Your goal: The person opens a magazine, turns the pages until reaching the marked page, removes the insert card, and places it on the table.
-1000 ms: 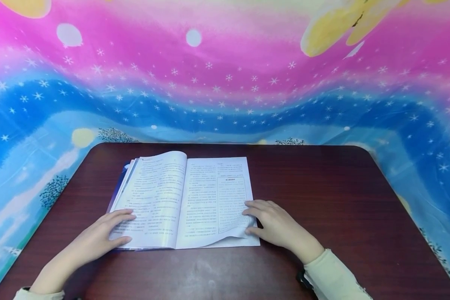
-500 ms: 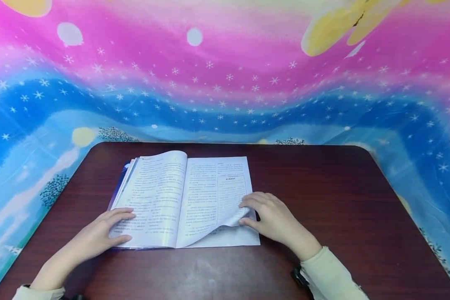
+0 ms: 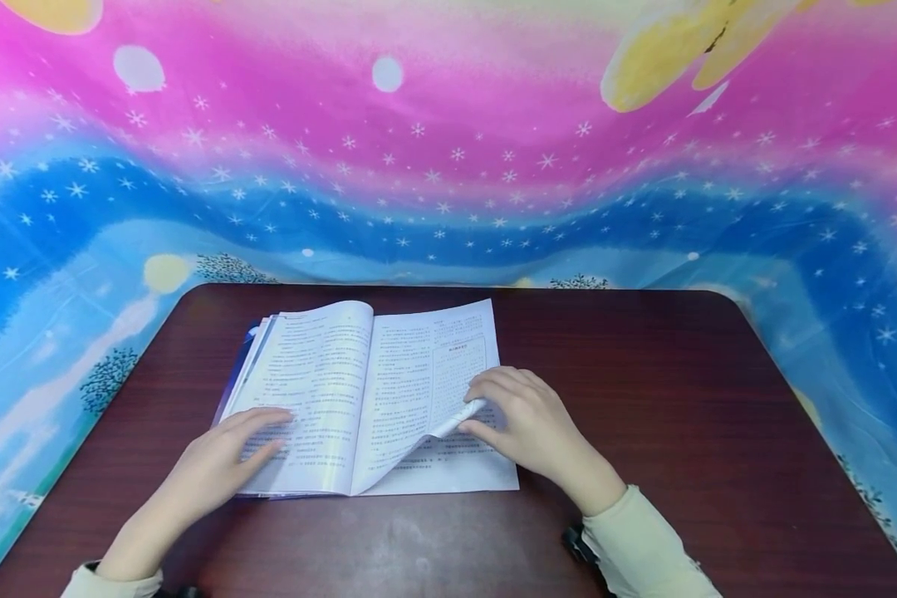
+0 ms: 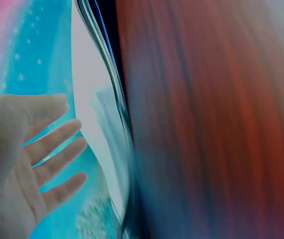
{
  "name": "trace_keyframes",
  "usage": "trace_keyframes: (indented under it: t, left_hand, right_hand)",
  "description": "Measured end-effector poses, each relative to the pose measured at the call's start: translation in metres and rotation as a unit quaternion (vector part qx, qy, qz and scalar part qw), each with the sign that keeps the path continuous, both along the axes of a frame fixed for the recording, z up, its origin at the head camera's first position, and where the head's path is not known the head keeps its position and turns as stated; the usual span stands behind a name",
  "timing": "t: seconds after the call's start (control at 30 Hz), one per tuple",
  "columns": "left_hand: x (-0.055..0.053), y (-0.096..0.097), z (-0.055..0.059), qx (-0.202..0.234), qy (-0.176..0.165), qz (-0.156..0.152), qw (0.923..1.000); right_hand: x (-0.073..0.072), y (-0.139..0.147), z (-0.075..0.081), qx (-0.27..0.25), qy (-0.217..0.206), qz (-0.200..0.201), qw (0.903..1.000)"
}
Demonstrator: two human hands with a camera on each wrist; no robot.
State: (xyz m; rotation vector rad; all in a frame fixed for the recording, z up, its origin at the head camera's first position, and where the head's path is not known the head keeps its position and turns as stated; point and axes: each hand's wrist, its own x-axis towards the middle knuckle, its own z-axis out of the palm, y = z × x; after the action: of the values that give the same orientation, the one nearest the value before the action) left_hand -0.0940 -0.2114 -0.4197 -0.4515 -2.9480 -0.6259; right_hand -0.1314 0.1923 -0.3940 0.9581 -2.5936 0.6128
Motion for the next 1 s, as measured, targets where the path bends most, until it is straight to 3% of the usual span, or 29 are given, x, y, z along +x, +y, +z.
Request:
trace_keyframes:
  t: [0.17, 0.4, 0.63, 1.0]
  left_hand:
    - [0.0, 0.027, 0.009, 0.031, 0.055, -0.02, 0.9978]
    - [0.004, 0.062, 0.026, 0.084, 0.126, -0.096, 0.9838]
    - [0.003, 0.094, 0.032, 0.124, 0.128, -0.172, 0.9688]
    - [-0.001, 0.117, 0.043, 0.156, 0.158, -0.2, 0.9542]
  right_hand:
    - [-0.001, -0.009, 0.008, -0.016, 0.005, 0.005, 0.9998]
    - [0.0, -0.022, 0.02, -0.037, 0.015, 0.008, 0.9992]
    - [0.002, -0.034, 0.03, -0.058, 0.012, 0.007, 0.9982]
    - [0.004, -0.047, 0.042, -0.065, 0.029, 0.021, 0.9973]
